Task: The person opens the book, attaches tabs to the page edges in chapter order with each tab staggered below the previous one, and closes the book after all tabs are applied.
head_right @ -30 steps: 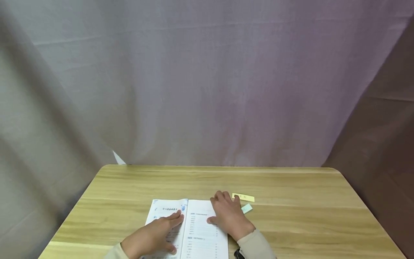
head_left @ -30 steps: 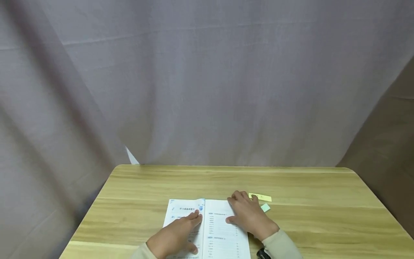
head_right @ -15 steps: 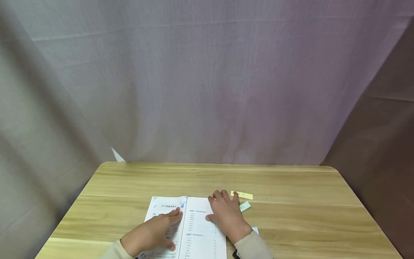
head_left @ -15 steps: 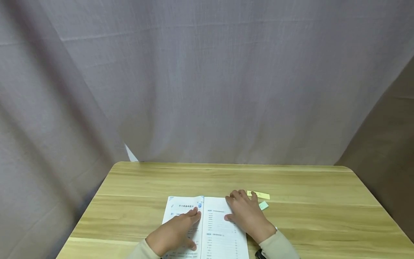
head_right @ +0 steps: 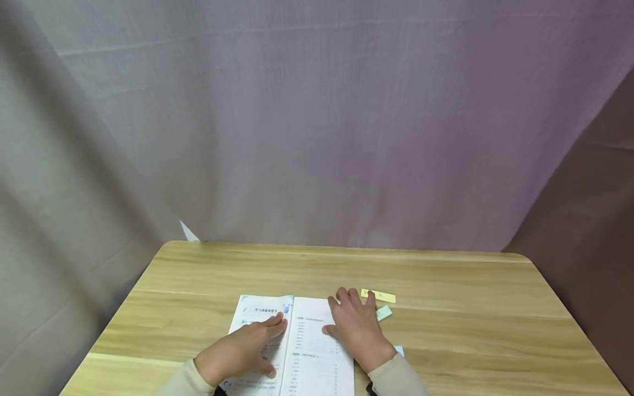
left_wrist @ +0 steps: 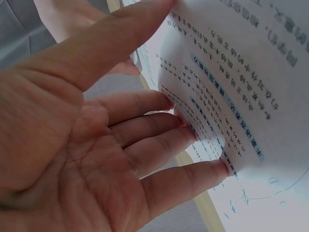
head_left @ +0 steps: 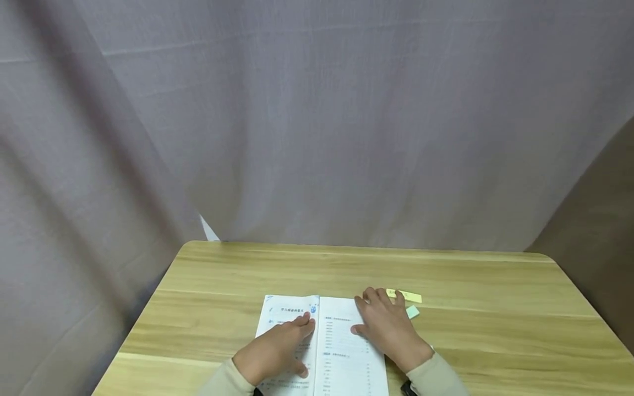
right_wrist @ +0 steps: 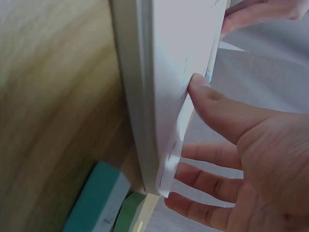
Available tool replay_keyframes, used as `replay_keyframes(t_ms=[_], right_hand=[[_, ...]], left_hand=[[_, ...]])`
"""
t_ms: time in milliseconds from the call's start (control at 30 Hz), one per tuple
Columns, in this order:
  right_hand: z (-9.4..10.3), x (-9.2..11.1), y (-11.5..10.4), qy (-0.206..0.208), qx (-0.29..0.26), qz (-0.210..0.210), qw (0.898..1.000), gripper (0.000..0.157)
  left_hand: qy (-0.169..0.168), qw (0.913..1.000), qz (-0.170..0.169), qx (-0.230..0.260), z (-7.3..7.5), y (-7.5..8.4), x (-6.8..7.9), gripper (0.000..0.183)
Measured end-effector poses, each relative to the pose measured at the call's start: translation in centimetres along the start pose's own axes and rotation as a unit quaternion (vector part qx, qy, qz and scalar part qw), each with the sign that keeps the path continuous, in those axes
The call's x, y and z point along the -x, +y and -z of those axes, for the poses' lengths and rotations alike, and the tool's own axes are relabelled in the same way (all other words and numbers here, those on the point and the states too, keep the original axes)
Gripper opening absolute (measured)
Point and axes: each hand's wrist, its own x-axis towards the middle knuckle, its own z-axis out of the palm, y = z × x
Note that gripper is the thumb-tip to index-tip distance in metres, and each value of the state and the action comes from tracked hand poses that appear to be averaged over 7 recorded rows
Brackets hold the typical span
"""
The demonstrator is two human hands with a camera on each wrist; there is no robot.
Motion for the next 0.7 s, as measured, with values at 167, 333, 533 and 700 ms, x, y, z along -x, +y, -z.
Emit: replay_keyframes(t_ms=[167, 333, 533, 700], right_hand=[[-0.2, 0.1, -0.1, 0.018, 0.002, 0.008, 1.000, 0.066], [-0.2, 0.4, -0.1, 0.020, 0.004, 0.016, 1.000, 0.057], [-0.1, 0.5, 0.1, 0.035, -0.015, -0.007, 0.999, 0.065], [0.8, 0.6, 0.0, 0.060, -0.187, -0.053, 0.979, 0.067]], left_hand=[[-0.003, 1.0000, 0.002, -0.003, 0.0, 0.0, 0.2, 0.098], [-0.011, 0.9999, 0.006, 0.001, -0.1, 0.1, 0.2, 0.098], [-0.007, 0.9999, 0.001, -0.009, 0.0, 0.1, 0.1, 0.098], [-0.006, 1.0000, 0.006, -0.001, 0.1, 0.1, 0.2, 0.097]])
